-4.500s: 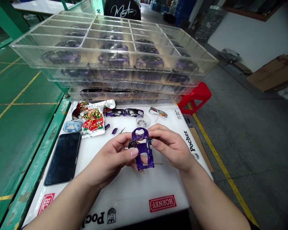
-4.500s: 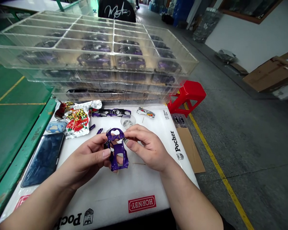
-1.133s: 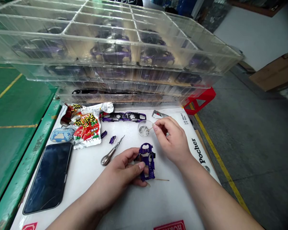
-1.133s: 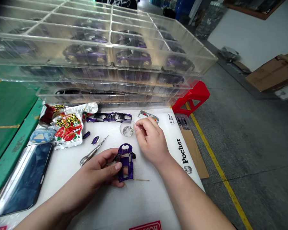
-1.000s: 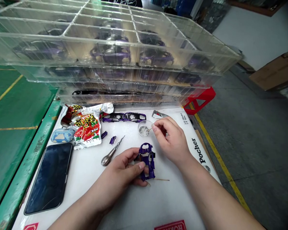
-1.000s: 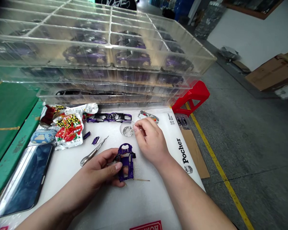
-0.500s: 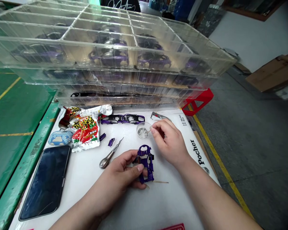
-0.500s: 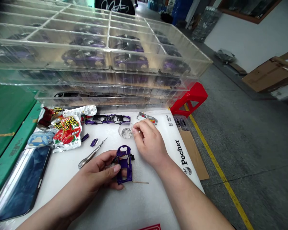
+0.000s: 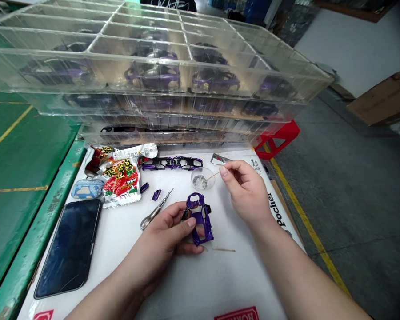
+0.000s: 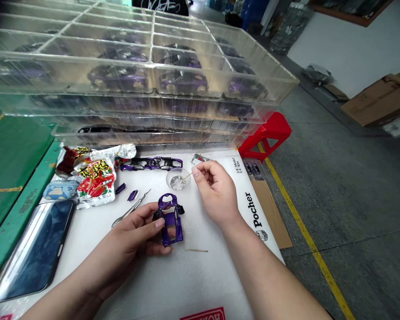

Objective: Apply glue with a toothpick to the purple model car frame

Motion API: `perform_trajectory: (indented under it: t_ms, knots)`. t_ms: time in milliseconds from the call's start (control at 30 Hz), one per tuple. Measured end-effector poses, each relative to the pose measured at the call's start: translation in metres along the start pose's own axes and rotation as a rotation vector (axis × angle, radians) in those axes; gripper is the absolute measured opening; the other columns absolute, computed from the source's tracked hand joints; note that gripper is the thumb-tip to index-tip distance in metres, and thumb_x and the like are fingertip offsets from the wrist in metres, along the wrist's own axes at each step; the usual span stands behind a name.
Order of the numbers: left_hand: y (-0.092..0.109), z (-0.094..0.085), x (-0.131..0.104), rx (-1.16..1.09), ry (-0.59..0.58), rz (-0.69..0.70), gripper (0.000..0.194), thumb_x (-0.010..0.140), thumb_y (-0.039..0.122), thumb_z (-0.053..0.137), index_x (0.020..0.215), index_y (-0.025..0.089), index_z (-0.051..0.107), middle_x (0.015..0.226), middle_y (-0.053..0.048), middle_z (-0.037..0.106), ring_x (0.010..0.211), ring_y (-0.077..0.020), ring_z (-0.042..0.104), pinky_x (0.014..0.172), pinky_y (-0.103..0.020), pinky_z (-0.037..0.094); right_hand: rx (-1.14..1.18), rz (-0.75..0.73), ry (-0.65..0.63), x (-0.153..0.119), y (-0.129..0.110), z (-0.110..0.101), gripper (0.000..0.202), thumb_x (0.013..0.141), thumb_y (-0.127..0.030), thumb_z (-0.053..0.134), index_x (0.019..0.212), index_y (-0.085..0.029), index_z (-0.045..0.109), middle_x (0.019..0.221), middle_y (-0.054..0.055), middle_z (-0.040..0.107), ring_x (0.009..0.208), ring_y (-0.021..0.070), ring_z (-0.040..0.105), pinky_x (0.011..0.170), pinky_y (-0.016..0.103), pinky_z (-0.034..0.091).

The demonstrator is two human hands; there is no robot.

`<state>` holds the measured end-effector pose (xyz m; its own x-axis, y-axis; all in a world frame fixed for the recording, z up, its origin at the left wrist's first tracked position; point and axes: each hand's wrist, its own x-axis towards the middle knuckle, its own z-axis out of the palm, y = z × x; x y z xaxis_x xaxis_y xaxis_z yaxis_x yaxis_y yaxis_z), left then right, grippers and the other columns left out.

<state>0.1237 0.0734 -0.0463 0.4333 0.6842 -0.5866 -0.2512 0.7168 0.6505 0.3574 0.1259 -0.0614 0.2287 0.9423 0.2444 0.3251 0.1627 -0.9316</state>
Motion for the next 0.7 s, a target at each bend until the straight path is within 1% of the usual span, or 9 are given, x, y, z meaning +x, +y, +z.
perform_trajectory:
  t_ms: [167,333,433,567,700]
  knots:
    - [0.0013,0.0010,-0.0001,-0.028,0.021,0.003,0.047,0.089,0.038,0.096,0.129,0.020,0.080,0.110,-0.011,0.080,0.101,-0.0247,0.076,0.074,-0.031,0.073,0.046,0.028,-0.017,-0.0001,-0.0018,-0.0017,0.025,0.104,-0.049,0.079,0.103,-0.025,0.073,0.084,0.000,0.068,0.069,0.0168,0.060,0.063,0.030,0.052]
    - [0.0003,0.0005,0.0002,-0.045,0.019,0.014,0.043,0.089,0.037,0.097,0.122,0.019,0.078,0.110,-0.011,0.080,0.099,-0.0240,0.076,0.073,-0.032,0.073,0.087,0.047,-0.008,-0.0001,-0.0008,-0.0028,0.031,0.101,-0.054,0.083,0.103,-0.025,0.072,0.080,-0.001,0.065,0.066,0.0160,0.058,0.060,0.030,0.049]
    - [-0.0004,0.0003,-0.0003,-0.047,0.027,0.021,0.042,0.089,0.037,0.097,0.121,0.019,0.076,0.112,-0.010,0.079,0.099,-0.0230,0.076,0.074,-0.032,0.074,0.107,0.052,0.004,0.0004,-0.0005,-0.0025,0.031,0.099,-0.053,0.084,0.102,-0.025,0.073,0.078,-0.002,0.062,0.065,0.0154,0.055,0.061,0.030,0.048]
    - [0.0008,0.0010,-0.0013,-0.033,0.045,0.031,0.040,0.089,0.035,0.097,0.120,0.020,0.076,0.111,-0.008,0.077,0.102,-0.0242,0.076,0.075,-0.033,0.074,0.127,0.051,0.028,-0.0003,-0.0037,-0.0034,0.032,0.098,-0.054,0.087,0.102,-0.025,0.074,0.076,-0.003,0.061,0.065,0.0154,0.053,0.063,0.031,0.049]
    - [0.0040,0.0024,-0.0021,-0.027,0.044,0.026,0.036,0.094,0.034,0.093,0.122,0.018,0.076,0.111,-0.010,0.078,0.100,-0.0227,0.076,0.074,-0.031,0.074,0.160,0.034,0.034,-0.0031,-0.0077,-0.0053,0.028,0.099,-0.049,0.088,0.101,-0.024,0.076,0.076,-0.003,0.062,0.067,0.0151,0.054,0.067,0.031,0.050]
